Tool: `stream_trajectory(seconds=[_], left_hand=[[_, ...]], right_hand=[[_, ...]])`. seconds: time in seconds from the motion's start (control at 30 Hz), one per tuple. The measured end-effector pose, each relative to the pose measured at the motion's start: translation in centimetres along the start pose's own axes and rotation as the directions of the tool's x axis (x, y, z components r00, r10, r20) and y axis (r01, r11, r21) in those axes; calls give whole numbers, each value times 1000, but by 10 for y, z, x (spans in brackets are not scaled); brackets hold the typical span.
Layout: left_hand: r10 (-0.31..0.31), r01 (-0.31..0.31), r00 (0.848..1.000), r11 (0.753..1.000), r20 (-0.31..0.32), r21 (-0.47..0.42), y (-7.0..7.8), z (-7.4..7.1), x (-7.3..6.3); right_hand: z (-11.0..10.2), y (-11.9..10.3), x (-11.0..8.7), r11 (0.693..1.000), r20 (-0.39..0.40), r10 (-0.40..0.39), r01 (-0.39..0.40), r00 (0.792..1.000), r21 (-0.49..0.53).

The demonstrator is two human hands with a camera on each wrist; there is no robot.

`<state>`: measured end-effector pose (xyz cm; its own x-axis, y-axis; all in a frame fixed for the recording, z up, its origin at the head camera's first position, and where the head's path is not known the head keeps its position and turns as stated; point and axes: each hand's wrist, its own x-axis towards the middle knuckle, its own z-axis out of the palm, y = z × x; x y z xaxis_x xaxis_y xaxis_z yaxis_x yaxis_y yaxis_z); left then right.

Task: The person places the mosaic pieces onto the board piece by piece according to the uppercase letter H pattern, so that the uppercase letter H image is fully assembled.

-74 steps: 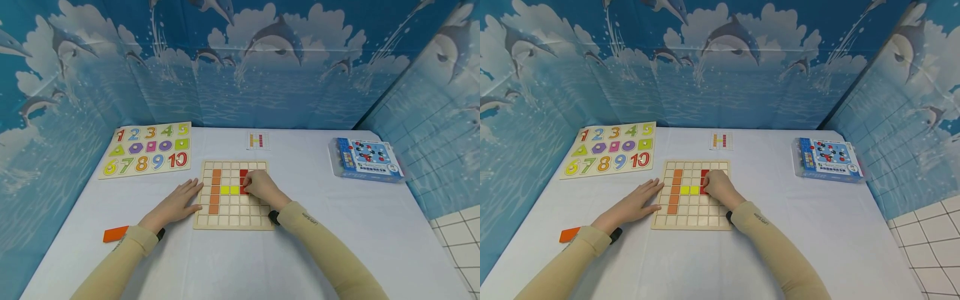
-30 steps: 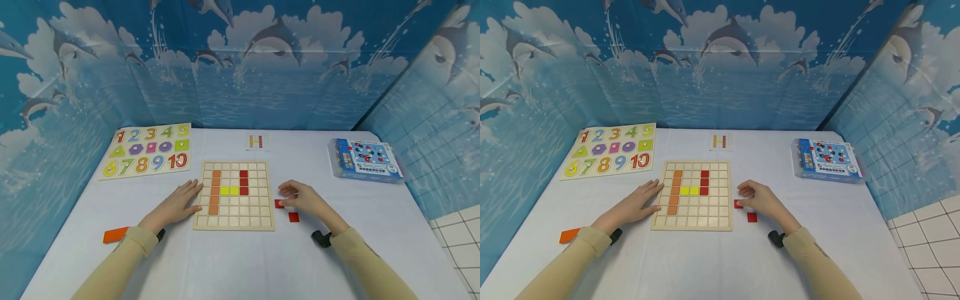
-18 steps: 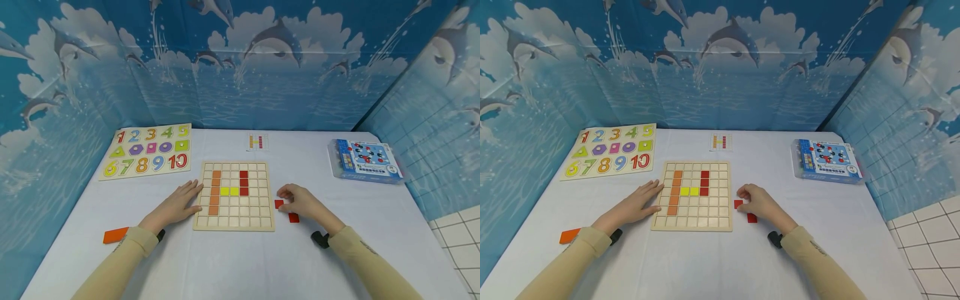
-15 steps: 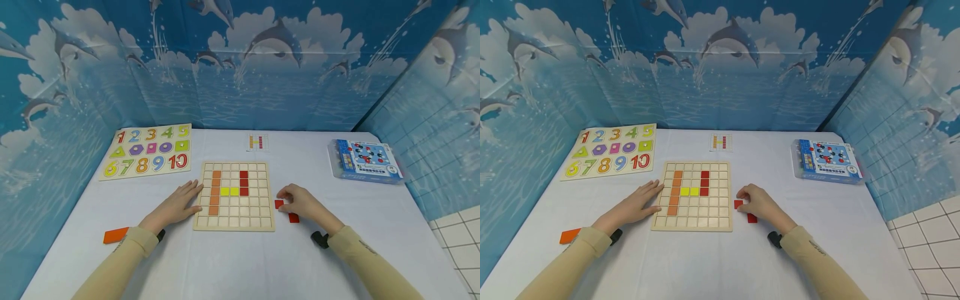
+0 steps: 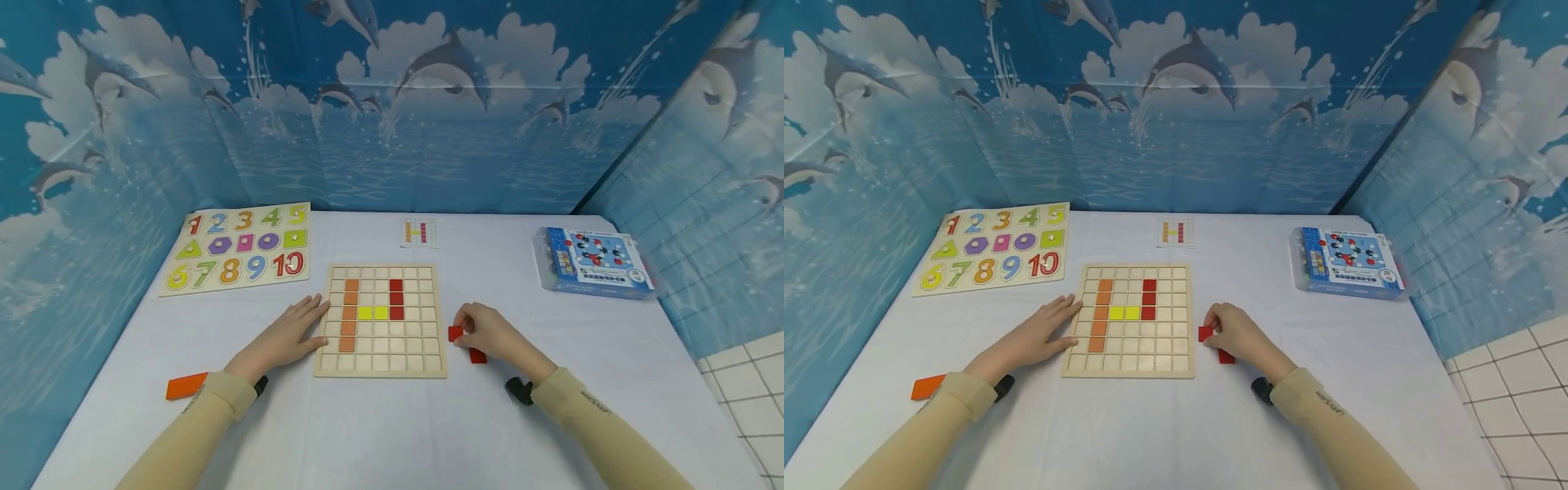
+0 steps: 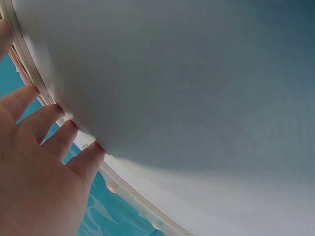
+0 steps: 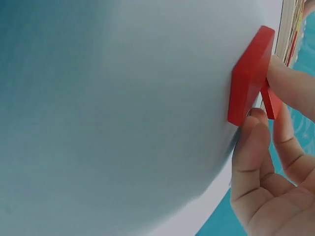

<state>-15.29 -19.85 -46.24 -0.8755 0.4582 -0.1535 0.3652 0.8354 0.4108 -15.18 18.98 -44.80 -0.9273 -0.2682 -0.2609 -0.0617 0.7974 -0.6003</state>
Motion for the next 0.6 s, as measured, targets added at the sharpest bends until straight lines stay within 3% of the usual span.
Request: stream_trajectory(seconds=[0.33,0.6], left_hand=[[6,-6,1000,1000,-7,5,-1,1,-2],[7,-7,1000,1000,-8,5,-2,1,-2]], right_hand=[[-9,-6,-2,996,45,44,-47,998,72],[-19,-21,6,987,-23,6,-2,1000,158]])
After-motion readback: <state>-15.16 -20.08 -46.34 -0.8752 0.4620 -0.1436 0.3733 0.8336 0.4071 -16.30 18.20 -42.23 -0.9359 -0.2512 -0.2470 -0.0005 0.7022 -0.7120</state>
